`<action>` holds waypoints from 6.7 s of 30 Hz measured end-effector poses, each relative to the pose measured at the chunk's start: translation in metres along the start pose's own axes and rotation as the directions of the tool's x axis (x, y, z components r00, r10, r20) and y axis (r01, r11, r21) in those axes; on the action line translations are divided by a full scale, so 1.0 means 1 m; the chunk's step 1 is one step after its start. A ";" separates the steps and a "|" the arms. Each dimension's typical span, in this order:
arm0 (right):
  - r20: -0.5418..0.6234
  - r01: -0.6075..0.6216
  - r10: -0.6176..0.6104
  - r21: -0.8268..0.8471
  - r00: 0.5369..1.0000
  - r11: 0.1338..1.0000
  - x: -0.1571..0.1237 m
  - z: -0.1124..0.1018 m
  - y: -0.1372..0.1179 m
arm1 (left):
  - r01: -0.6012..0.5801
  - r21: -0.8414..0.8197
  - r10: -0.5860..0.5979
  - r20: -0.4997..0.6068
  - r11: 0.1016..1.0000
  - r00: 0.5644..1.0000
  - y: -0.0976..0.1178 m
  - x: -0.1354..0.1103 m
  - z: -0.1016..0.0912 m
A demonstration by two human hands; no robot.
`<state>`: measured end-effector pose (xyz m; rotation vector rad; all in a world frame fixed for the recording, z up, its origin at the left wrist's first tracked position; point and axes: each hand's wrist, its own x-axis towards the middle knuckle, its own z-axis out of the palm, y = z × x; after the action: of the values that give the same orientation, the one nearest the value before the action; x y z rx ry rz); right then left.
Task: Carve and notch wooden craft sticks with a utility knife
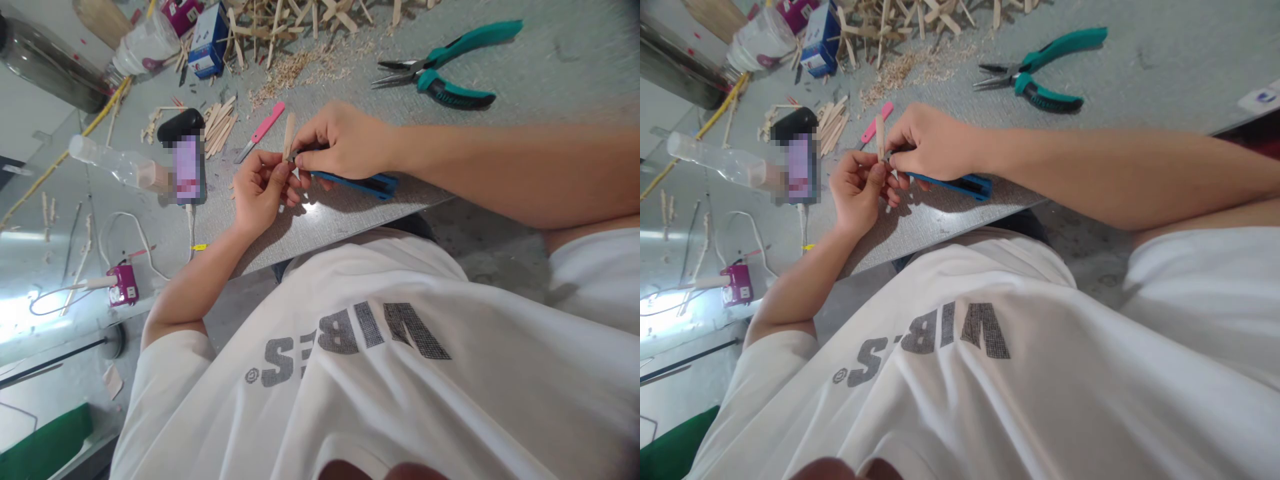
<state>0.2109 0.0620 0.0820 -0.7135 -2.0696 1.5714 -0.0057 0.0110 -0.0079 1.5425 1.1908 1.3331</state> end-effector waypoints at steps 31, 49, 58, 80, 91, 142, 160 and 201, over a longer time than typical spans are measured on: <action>-0.117 -0.088 0.089 0.012 0.989 0.996 0.000 0.007 0.001 | 0.143 0.075 -0.137 -0.077 0.987 0.988 0.014 -0.003 0.003; -0.083 -0.110 0.114 0.062 0.990 0.992 -0.001 0.004 0.007 | 0.169 0.041 -0.168 -0.040 0.985 0.985 0.014 -0.003 0.003; -0.103 -0.103 0.116 0.122 0.988 0.987 0.002 0.009 0.006 | 0.162 0.013 -0.162 -0.037 0.987 0.986 0.009 0.004 0.004; -0.140 -0.135 0.146 0.081 0.979 0.988 0.000 0.014 0.001 | 0.165 0.081 -0.157 -0.090 0.983 0.983 0.017 -0.005 0.011; -0.129 -0.247 0.260 0.110 0.957 0.963 -0.001 0.013 -0.009 | 0.061 0.066 -0.060 -0.012 0.996 0.998 0.004 -0.004 0.009; -0.082 -0.235 0.248 0.141 0.965 0.962 -0.005 0.018 -0.005 | 0.163 0.086 -0.166 0.034 0.983 0.985 0.025 -0.013 0.004; -0.044 -0.148 0.157 0.155 0.987 0.977 -0.007 0.010 -0.010 | 0.163 -0.011 -0.161 0.121 0.987 0.980 0.029 -0.006 -0.011; -0.186 0.090 -0.196 -0.465 0.963 0.881 -0.026 -0.025 0.019 | 0.224 0.260 -0.304 0.330 0.939 0.893 0.044 0.019 -0.034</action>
<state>0.2486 0.0678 0.0692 -0.8296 -2.2704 0.8778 -0.0312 0.0159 0.0447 1.6213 1.2779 0.7138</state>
